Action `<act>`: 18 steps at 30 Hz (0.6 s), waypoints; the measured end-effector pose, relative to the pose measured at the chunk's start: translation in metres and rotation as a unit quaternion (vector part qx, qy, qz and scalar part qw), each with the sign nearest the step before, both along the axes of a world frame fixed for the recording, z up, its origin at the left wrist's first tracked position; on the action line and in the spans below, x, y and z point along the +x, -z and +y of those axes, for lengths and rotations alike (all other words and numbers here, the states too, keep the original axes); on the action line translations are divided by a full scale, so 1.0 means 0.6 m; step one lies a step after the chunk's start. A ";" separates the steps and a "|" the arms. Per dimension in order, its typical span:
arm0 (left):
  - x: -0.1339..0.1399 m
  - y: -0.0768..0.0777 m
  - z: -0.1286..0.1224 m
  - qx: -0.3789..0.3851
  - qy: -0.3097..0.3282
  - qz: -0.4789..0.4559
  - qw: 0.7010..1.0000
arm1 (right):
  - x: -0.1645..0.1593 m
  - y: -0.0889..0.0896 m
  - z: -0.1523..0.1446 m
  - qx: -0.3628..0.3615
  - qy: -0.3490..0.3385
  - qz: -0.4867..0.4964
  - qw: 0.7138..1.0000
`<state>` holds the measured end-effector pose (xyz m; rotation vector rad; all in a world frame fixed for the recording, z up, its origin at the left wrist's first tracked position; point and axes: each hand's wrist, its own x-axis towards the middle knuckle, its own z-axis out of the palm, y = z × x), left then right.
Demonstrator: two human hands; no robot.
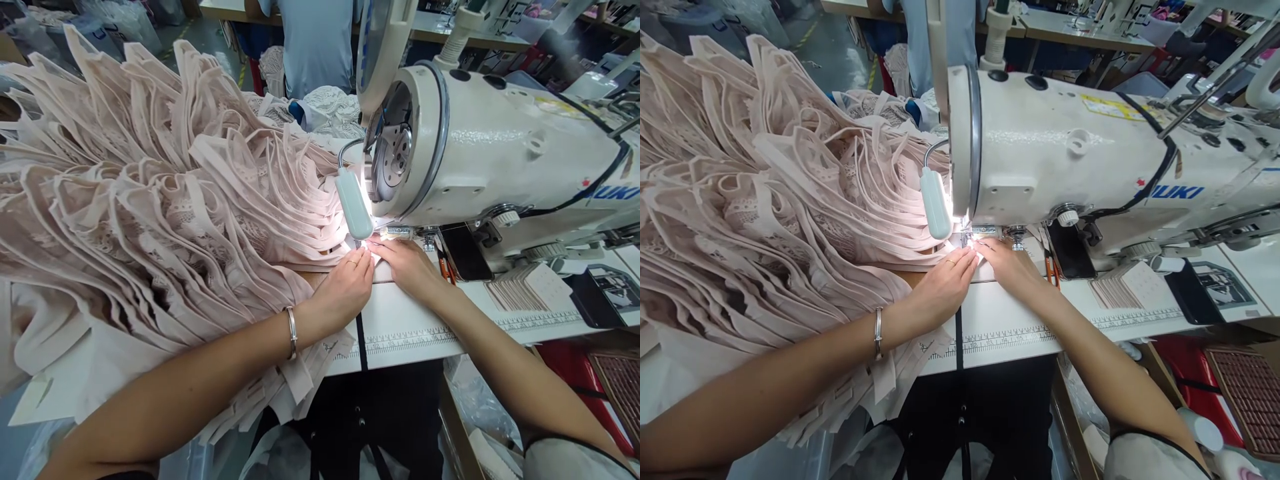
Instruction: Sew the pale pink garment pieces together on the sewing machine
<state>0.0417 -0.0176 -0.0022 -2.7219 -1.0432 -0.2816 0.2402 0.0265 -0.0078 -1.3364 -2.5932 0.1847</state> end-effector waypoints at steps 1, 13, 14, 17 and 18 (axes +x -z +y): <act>0.000 0.001 0.001 0.000 -0.001 0.000 1.000 | 0.001 0.001 0.000 -0.001 -0.003 0.005 1.000; -0.005 -0.003 0.004 0.043 0.000 0.005 0.999 | -0.002 0.000 -0.002 -0.044 0.034 0.030 0.998; -0.005 -0.001 0.005 0.047 0.001 0.003 0.999 | -0.004 -0.001 -0.002 -0.046 0.039 0.029 0.998; -0.004 0.005 0.008 0.044 0.001 -0.006 0.999 | -0.010 -0.006 -0.002 -0.060 0.052 0.025 0.997; -0.003 0.006 0.008 0.039 -0.001 -0.010 0.999 | -0.011 -0.007 -0.002 -0.066 0.054 0.023 0.996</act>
